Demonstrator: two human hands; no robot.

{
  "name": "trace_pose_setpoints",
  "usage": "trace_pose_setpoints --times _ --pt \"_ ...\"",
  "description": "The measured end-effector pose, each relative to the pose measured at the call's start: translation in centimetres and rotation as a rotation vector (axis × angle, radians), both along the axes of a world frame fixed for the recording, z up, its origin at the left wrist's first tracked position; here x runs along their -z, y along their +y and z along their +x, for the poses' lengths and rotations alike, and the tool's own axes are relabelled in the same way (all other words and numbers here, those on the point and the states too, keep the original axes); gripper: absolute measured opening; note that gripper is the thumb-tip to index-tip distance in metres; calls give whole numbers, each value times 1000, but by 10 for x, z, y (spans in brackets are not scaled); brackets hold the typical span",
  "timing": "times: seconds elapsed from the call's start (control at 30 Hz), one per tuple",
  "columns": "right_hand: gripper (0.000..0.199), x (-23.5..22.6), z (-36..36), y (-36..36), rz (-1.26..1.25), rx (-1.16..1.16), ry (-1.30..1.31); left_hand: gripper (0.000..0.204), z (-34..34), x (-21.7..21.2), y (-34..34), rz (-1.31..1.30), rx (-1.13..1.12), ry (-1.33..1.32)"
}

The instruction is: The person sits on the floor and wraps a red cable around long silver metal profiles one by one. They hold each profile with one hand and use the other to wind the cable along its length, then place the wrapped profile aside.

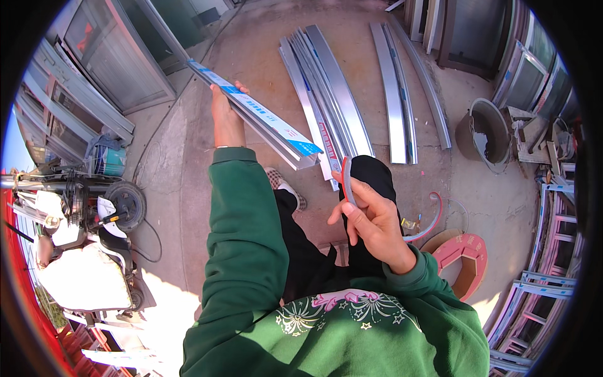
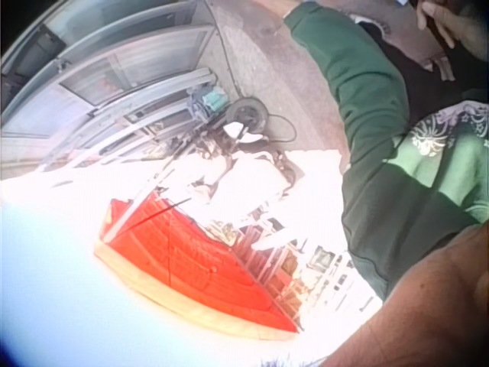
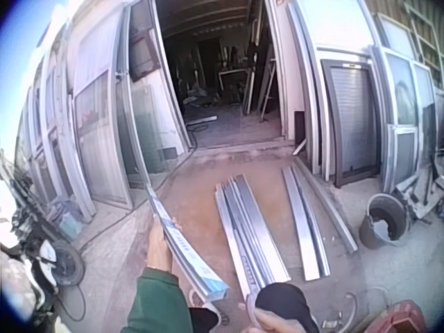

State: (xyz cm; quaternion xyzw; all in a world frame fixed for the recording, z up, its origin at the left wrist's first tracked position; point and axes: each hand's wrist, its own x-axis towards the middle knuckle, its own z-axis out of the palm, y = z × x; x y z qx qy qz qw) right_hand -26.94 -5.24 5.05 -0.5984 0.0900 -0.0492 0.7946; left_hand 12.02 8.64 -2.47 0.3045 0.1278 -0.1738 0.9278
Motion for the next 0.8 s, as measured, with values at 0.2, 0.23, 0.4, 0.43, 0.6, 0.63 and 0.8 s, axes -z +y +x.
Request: trace_pose_setpoints --times 0.2,0.23,0.4,0.43,0.6,0.63,0.8 --pt "34 2 3 -3 -209 -140 -6 40 0 2 -2 61 -26 -25" --pt "32 3 4 -2 -339 -72 -80 40 0 2 -2 84 -30 -25" --pt "23 2 5 9 -578 224 -102 43 1 -2 -7 157 -78 -21" --pt "22 2 6 10 -624 293 -128 43 0 -3 -9 174 -96 -23" --pt "24 4 11 2 -835 455 -385 45 -4 -8 -12 177 -131 -11" --pt "24 5 12 -1 -869 465 -419 46 -4 -8 -12 176 -135 -5" --pt "14 1 11 -8 -919 427 -383 47 -5 -9 -13 172 -162 7"
